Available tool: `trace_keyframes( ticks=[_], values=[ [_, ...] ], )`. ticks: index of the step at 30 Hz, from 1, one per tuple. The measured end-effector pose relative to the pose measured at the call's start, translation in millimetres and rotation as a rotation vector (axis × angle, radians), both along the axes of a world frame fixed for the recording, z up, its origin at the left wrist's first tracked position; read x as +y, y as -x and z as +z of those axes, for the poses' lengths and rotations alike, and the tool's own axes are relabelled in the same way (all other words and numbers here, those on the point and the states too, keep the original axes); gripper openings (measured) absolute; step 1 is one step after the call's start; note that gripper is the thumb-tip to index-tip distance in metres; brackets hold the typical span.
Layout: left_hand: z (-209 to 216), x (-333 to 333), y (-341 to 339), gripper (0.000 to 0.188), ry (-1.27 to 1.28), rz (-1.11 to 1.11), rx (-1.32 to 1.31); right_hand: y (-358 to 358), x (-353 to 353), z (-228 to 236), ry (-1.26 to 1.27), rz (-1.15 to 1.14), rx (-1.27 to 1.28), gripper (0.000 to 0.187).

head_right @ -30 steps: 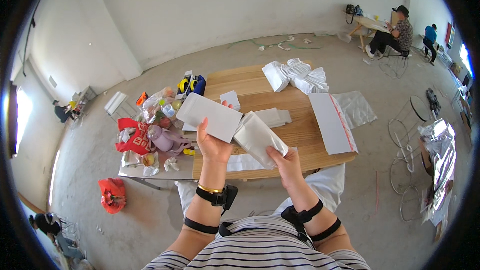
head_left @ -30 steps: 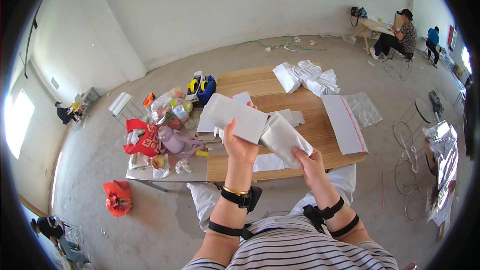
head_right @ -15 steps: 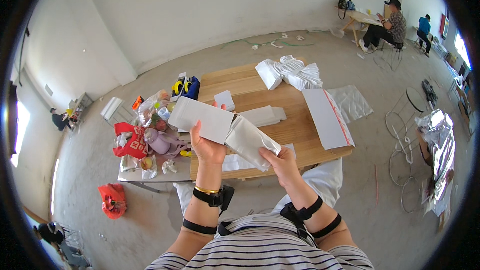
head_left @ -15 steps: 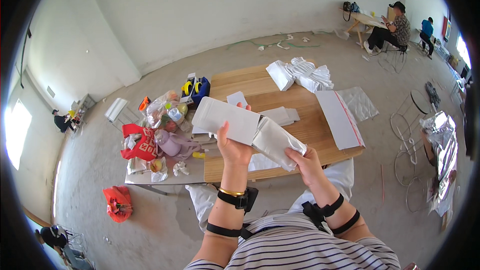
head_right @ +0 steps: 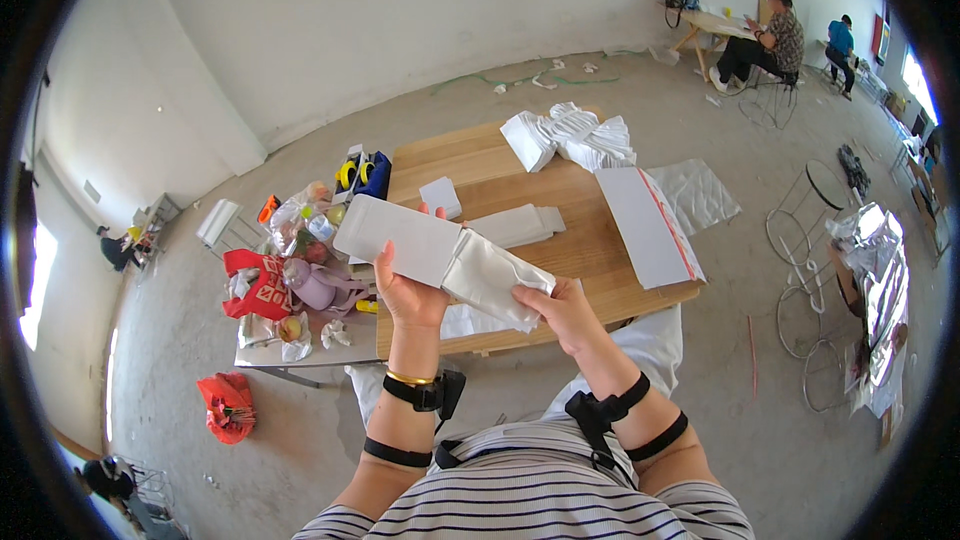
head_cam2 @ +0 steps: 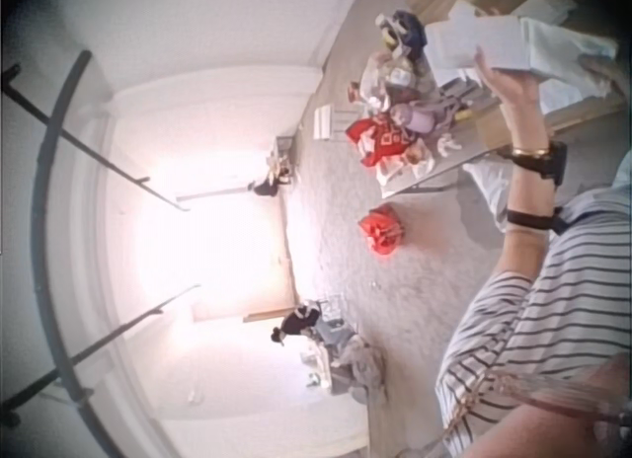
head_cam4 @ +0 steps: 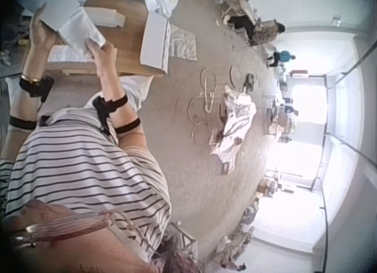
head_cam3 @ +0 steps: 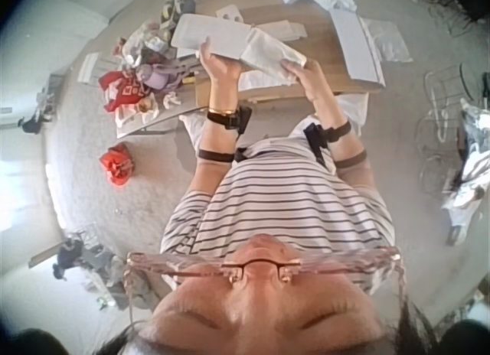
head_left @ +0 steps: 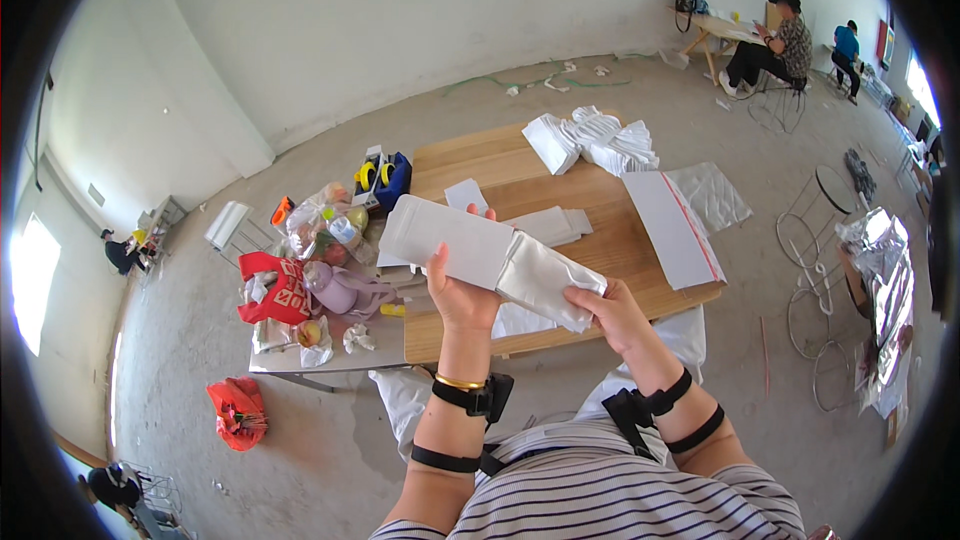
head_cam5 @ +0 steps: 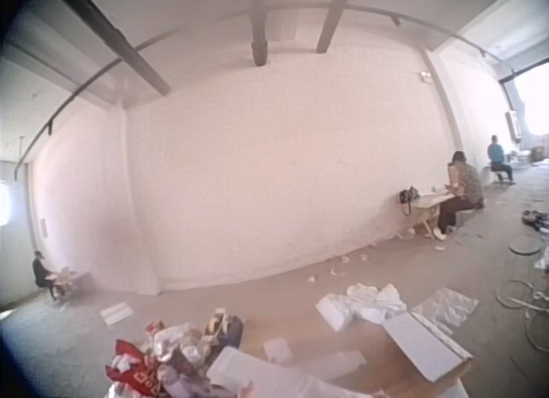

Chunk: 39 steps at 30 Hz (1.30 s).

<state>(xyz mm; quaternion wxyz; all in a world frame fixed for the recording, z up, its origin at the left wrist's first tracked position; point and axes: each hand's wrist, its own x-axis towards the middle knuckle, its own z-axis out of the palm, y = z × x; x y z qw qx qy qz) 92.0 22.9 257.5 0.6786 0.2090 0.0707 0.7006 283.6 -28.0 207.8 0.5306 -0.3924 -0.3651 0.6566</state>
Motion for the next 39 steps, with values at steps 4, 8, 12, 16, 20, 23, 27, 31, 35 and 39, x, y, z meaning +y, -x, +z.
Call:
trace_keyframes(
  ticks=[4,8,12,16,20,23,27,31,35,39],
  values=[
    [-2,1,0,0.063,0.004,-0.015,-0.003,-5,4,0,0.027,0.018,0.007,0.024],
    [-4,1,2,0.064,-0.007,-0.016,0.023,-6,3,11,0.021,0.030,0.017,0.025],
    [-6,1,0,0.065,-0.014,-0.027,0.025,-8,7,7,0.036,0.032,-0.001,0.026],
    [-9,1,-1,0.065,-0.017,-0.027,0.032,-4,11,9,0.041,0.023,0.013,0.024],
    [-4,-1,-2,0.066,-0.025,-0.023,0.052,-8,13,6,0.026,0.036,-0.008,0.024],
    [-4,1,1,0.066,0.017,-0.055,0.078,-8,14,7,0.014,0.037,0.004,0.025],
    [-15,3,2,0.057,0.323,-0.011,0.328,-9,15,8,0.022,-0.011,-0.022,0.026],
    [-25,-5,1,0.052,0.304,-0.041,0.355,-13,15,1,0.023,-0.060,-0.067,0.025],
    [-28,-17,-16,0.060,0.183,0.030,0.528,-10,14,-1,-0.002,-0.036,-0.079,0.025],
    [-33,-17,-18,0.055,0.231,0.104,0.555,-3,11,1,-0.051,-0.071,-0.062,0.026]
  ],
)
